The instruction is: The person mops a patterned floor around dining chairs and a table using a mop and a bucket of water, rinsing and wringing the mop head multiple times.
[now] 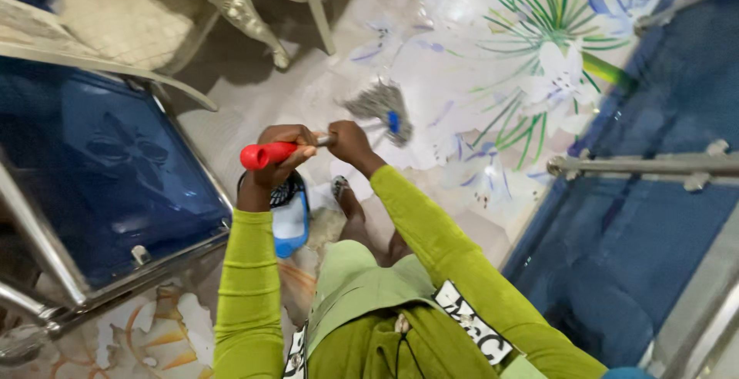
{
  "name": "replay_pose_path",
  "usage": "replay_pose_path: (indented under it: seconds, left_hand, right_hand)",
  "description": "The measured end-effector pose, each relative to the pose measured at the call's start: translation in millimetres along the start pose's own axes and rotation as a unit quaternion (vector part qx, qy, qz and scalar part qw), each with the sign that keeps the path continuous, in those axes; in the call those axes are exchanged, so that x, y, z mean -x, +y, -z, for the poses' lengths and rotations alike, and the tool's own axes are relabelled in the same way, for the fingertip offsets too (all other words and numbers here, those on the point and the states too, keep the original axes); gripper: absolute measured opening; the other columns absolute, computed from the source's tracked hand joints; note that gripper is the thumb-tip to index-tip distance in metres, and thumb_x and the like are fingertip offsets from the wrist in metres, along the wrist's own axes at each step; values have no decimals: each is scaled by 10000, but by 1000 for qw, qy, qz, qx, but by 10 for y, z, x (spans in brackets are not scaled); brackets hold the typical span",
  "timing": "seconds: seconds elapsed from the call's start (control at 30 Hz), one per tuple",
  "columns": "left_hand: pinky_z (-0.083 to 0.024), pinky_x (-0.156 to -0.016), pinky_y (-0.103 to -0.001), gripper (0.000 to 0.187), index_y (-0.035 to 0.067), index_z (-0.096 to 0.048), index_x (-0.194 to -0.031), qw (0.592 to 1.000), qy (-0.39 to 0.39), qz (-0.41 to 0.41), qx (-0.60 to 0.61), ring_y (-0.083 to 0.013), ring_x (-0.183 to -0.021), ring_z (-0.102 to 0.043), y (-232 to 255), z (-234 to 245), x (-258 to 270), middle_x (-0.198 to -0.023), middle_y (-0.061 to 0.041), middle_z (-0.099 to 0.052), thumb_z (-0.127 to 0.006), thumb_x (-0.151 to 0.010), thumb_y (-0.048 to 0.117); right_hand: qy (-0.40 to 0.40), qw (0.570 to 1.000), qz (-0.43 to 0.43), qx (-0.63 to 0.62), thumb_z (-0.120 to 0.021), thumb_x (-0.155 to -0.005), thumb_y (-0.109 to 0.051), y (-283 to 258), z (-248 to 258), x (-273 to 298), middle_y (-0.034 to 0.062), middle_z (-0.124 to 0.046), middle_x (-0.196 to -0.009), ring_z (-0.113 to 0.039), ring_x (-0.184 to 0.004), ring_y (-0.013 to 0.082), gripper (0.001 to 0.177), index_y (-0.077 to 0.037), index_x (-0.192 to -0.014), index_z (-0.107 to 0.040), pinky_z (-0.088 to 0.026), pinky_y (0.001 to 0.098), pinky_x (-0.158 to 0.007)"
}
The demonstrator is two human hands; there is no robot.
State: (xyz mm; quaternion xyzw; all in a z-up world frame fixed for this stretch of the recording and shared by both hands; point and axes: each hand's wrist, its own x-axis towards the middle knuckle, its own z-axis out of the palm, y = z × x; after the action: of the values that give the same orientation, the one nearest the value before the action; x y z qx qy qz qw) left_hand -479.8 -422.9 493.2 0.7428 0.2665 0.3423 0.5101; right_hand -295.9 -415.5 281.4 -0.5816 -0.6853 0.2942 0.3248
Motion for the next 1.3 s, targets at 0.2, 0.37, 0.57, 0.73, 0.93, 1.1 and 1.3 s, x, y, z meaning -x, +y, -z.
replay_pose_path:
  seconds: [0.2,0.37,0.57,0.73,0.93,1.1,1.3]
  left_hand:
    - [-562,-900,-326,217,45,-661,-794,977,8,110,183,-153,-852,-650,-1206,-1524,182,-829,-37,-669,-734,-959,165]
    - [-551,-904,-329,164,43,-672,-850,958,-36,144,247,-168,-903,-648,-1730,-2861,568,-912,-54,-684,-712,-976,141]
    - [-538,-909,-333,106,41,-685,-918,946,-85,82,303,-187,-965,-647,-1724,-2876,814,-1011,-73,-702,-685,-996,112]
    - [-527,-841,-309,83,40,-695,-943,962,-34,117,245,-164,-918,-634,-1426,-1081,832,-994,-64,-698,-683,-982,113]
    - [-482,-666,-269,182,36,-665,-849,986,56,158,18,-84,-730,-577,92,1058,1039,-758,-17,-642,-703,-981,155]
    - [-493,-657,-334,237,30,-638,-834,968,102,152,-170,-213,-682,-535,366,1121,1359,-738,-122,-578,-778,-937,191]
    - [-500,-685,-463,265,83,-635,-831,952,88,90,-278,-370,-797,-641,-26,514,1584,-828,-139,-655,-809,-830,282]
  right_hand:
    - [-20,976,-106,188,-729,-751,-216,1267,612,1329,156,-697,-773,-685,-740,391,125,-100,-728,-692,-546,507,-650]
    - [-98,955,-161,228,-820,-692,-301,1875,1358,2490,212,-679,-799,-667,-777,428,298,-43,-745,-678,-547,508,-698]
    - [-40,955,-267,123,-687,-797,-151,1515,1260,2724,210,-632,-746,-627,-716,437,149,-58,-714,-607,-519,514,-659]
    - [12,984,-66,165,-785,-703,-196,916,-30,1515,216,-627,-684,-602,-656,456,248,-55,-629,-595,-494,537,-600]
    - [37,998,33,-45,-754,-810,-205,-573,-1589,116,191,-603,-713,-589,-669,406,266,-63,-697,-560,-461,478,-589]
    - [-40,963,133,-233,-808,-687,-209,-1193,-2048,-466,125,-567,-652,-546,-615,252,305,-63,-731,-544,-439,396,-548]
    - [-183,911,90,-360,-772,-890,-109,-870,-2439,-405,82,-565,-770,-493,-720,159,187,-57,-833,-602,-423,335,-647]
